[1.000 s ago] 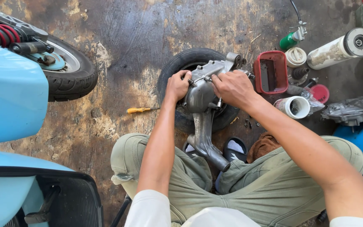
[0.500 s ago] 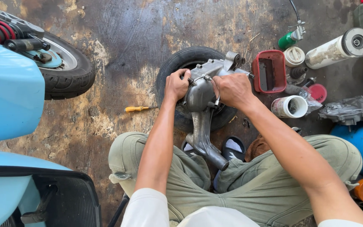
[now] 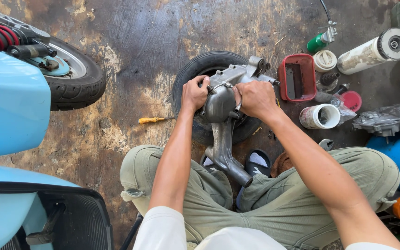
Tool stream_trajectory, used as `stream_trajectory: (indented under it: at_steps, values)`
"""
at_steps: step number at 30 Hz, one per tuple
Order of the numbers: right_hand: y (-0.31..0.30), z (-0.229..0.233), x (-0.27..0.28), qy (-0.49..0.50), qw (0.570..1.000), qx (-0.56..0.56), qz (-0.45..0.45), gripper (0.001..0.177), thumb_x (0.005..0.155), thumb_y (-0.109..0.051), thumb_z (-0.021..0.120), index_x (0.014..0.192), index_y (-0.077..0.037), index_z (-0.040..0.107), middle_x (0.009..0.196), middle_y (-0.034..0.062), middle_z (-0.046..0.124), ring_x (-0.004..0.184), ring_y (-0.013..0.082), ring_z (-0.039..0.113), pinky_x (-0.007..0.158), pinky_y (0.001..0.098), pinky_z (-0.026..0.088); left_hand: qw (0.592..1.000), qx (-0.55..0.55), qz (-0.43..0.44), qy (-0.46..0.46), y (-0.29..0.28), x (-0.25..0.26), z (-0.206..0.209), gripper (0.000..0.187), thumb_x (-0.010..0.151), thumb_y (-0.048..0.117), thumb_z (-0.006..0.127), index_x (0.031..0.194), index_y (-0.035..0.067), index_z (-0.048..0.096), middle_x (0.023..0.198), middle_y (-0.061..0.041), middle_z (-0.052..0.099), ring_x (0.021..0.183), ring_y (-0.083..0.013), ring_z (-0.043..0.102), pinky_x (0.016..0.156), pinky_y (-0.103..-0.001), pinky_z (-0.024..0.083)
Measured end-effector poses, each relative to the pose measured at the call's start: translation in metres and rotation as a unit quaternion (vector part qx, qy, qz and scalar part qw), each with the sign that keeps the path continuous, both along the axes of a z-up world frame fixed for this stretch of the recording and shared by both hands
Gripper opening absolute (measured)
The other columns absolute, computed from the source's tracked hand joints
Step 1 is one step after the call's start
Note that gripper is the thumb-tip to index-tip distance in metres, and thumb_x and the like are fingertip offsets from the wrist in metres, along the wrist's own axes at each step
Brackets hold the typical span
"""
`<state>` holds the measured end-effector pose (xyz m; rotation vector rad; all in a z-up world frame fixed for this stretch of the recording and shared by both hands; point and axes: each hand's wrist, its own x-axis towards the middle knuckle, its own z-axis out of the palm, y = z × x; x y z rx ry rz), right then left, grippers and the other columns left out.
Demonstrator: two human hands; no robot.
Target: The person sits on the floor and uses a wrench to tighten bolts on a metallic engine casing. They remove a bolt, inspect it, and then reinsert it into the casing, continuing to tighten the bolts.
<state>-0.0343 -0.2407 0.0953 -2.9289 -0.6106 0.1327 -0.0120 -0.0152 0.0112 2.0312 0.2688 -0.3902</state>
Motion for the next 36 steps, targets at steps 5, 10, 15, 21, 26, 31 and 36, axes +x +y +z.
stream_trajectory:
  at_steps: [5,10,15,21,26,31,36]
  values:
    - [0.0,0.004,0.0,0.033,0.999,0.012,-0.023,0.045,0.102,-0.041,0.042,0.084,-0.013,0.072,0.068,0.0188,0.069,0.075,0.0463,0.072,0.066,0.0551,0.055,1.0,0.002,-0.001,-0.004,0.0,-0.001,0.001,0.041,0.093,0.048,0.053,0.117,0.023,0.075,0.11,-0.01,0.076,0.116,-0.0371,0.065,0.101,-0.052,0.052]
    - [0.004,0.006,-0.005,0.031,0.999,0.026,-0.036,0.045,0.102,-0.043,0.041,0.086,-0.017,0.074,0.069,0.0169,0.071,0.077,0.0442,0.073,0.069,0.0541,0.057,1.0,-0.007,0.001,-0.007,-0.001,-0.001,-0.005,0.041,0.093,0.048,0.053,0.116,0.022,0.075,0.11,-0.01,0.076,0.117,-0.0372,0.065,0.102,-0.051,0.052]
    - [0.003,0.004,-0.003,-0.024,1.0,0.017,0.001,0.035,0.099,-0.034,0.048,0.085,-0.013,0.073,0.069,0.0158,0.071,0.073,0.0417,0.074,0.066,0.052,0.058,1.0,-0.011,0.009,-0.002,0.0,-0.001,-0.002,0.042,0.093,0.048,0.054,0.118,0.021,0.075,0.112,-0.011,0.076,0.118,-0.037,0.065,0.103,-0.051,0.051]
    - [-0.019,0.021,-0.005,0.122,0.973,0.155,-0.121,0.034,0.097,-0.03,0.06,0.126,-0.02,0.075,0.094,0.0191,0.075,0.097,0.0455,0.07,0.082,0.0579,0.055,1.0,-0.006,0.005,0.013,-0.003,-0.001,0.002,0.043,0.093,0.051,0.054,0.119,0.024,0.074,0.113,-0.01,0.076,0.118,-0.0352,0.065,0.103,-0.048,0.051]
    - [-0.015,-0.004,-0.02,0.22,0.836,0.435,-0.254,0.029,0.094,-0.014,0.059,0.117,-0.007,0.075,0.061,0.0061,0.058,0.048,0.0156,0.058,0.045,0.0303,0.045,1.0,0.001,-0.003,0.016,-0.003,0.002,-0.003,0.043,0.093,0.051,0.054,0.12,0.024,0.074,0.113,-0.011,0.075,0.119,-0.0353,0.065,0.103,-0.049,0.051]
    - [-0.008,-0.01,-0.015,0.233,0.774,0.524,-0.267,0.026,0.097,-0.008,0.056,0.115,0.001,0.072,0.056,0.006,0.052,0.038,0.0128,0.051,0.034,0.0269,0.039,1.0,0.001,0.001,0.015,-0.003,0.003,0.0,0.044,0.093,0.051,0.054,0.12,0.023,0.074,0.113,-0.012,0.075,0.119,-0.0361,0.065,0.103,-0.05,0.051]
    - [-0.003,-0.017,-0.013,0.256,0.752,0.533,-0.291,0.027,0.097,-0.01,0.058,0.117,0.004,0.07,0.056,0.0084,0.054,0.038,0.0155,0.055,0.032,0.029,0.039,1.0,0.003,0.001,0.024,-0.003,0.001,-0.002,0.042,0.093,0.051,0.055,0.12,0.026,0.074,0.113,-0.012,0.075,0.12,-0.0369,0.064,0.104,-0.049,0.051]
